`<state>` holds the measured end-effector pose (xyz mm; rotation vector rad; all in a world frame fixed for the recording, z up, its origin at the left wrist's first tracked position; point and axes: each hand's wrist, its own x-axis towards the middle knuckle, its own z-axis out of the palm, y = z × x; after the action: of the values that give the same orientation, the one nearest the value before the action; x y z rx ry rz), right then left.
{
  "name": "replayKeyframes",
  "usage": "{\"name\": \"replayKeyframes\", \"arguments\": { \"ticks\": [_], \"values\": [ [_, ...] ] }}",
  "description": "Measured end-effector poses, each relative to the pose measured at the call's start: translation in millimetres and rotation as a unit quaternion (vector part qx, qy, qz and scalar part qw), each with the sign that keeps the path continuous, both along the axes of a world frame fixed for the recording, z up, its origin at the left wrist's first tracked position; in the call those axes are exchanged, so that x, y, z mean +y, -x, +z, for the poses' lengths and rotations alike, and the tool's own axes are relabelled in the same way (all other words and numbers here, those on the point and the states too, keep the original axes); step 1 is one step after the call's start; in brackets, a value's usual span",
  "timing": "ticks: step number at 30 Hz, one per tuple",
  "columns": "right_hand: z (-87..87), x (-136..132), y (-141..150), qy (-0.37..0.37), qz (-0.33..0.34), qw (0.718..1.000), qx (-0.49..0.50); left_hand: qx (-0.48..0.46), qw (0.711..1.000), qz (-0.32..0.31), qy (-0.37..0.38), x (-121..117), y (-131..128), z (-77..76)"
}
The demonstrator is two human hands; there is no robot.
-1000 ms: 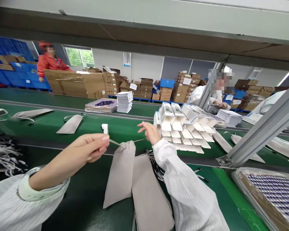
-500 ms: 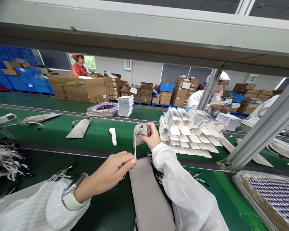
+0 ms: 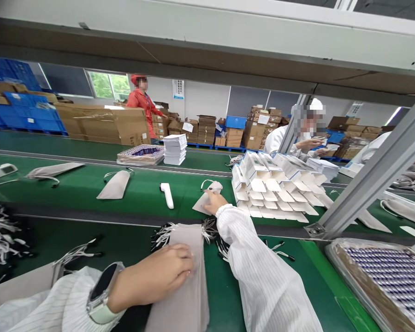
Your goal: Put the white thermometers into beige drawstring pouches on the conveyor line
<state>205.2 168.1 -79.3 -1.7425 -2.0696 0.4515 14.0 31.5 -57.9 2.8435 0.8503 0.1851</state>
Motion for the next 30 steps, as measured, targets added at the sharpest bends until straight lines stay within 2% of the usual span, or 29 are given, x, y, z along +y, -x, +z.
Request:
{"name": "replayKeyframes", "arguments": {
  "ticks": [2,4,6,10,15,22,26,30],
  "values": [
    [10.5,-11,11,0.047,0.127,0.991,0.016,0.008,0.998,0.040,-0.040,12,3,3.7],
    [20.7,-23,22,0.105,0.257,0.961,0.021,-0.014,0.991,0.090,-0.094,26,7,2.8],
    [27.5,-33,30,0.130,0.317,0.939,-0.022,-0.038,0.986,0.117,-0.112,37,10,-1.3],
    [31.1,-43,39,0.100,0.303,0.937,-0.139,-0.062,0.987,0.123,-0.082,44,14,-9.0],
    [33.1,-45,43,0.090,0.294,0.933,-0.186,-0.057,0.988,0.126,-0.064,44,16,-9.5],
    [28.0,-40,41,0.094,0.307,0.934,-0.155,-0.067,0.987,0.111,-0.092,45,15,-6.1],
    [22.1,-31,33,0.137,0.312,0.937,-0.078,-0.049,0.984,0.106,-0.134,44,15,-4.7],
    [23.0,-28,30,0.133,0.306,0.942,-0.014,-0.037,0.985,0.095,-0.139,42,14,-4.9]
  ]
}}
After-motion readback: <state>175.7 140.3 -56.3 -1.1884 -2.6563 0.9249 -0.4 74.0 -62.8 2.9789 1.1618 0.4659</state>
